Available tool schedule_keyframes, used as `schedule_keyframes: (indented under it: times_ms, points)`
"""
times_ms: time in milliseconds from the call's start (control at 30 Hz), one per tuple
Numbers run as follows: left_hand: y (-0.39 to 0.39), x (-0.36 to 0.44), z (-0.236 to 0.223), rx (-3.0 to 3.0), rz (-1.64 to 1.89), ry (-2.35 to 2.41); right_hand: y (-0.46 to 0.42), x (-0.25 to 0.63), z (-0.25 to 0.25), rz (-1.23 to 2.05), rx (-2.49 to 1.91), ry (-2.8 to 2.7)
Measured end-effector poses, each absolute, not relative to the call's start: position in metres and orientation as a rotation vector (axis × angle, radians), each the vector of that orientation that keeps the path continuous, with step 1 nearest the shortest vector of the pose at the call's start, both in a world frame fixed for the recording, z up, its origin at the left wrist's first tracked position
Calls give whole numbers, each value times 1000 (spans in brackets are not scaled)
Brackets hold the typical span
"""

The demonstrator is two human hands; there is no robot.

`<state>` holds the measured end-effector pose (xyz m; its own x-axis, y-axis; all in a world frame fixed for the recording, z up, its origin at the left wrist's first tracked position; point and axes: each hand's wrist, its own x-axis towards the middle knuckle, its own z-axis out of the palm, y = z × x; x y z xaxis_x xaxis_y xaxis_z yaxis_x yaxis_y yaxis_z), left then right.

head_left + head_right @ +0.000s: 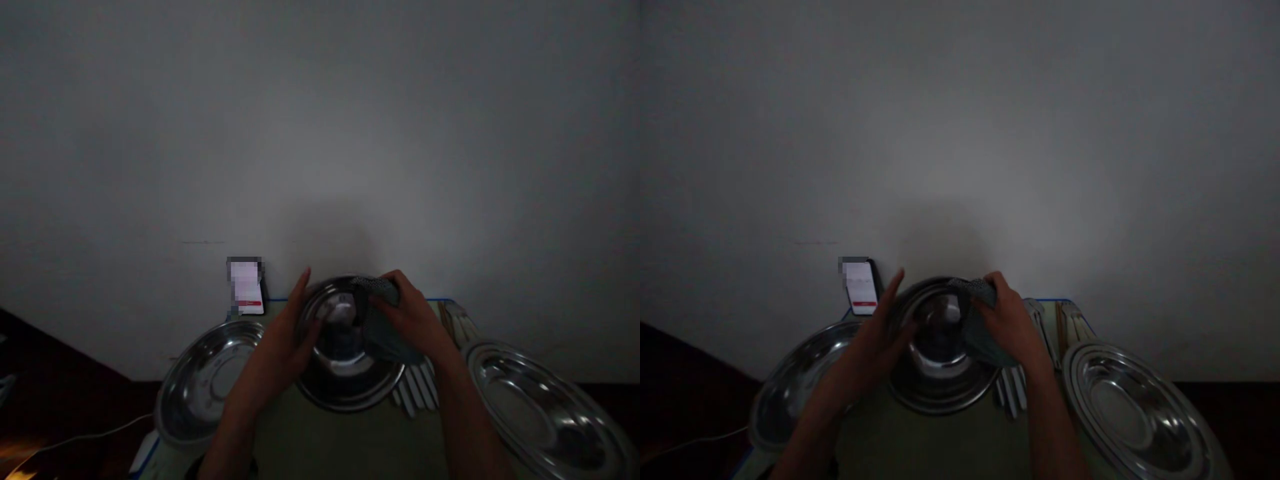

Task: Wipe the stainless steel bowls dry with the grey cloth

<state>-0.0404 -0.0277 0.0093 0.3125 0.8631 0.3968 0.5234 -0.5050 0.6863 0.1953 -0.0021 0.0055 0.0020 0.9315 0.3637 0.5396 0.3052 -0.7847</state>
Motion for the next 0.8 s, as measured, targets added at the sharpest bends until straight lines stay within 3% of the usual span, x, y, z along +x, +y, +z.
schedule_keyframes:
  times_ms: [267,367,633,800]
  points:
    - [-26,-31,5,2008,1537,1208,3,173,7,539,-1410,-1117]
    - [-28,-42,5,1996,1440,1080,0,175,7,514,-1406,-1253]
    - [-32,-62,18,1956,743,846,-14,195,14,620,-1277,-1967]
    - [-30,-52,14,1837,1136,1068,-2,182,6,591,-1324,-1498]
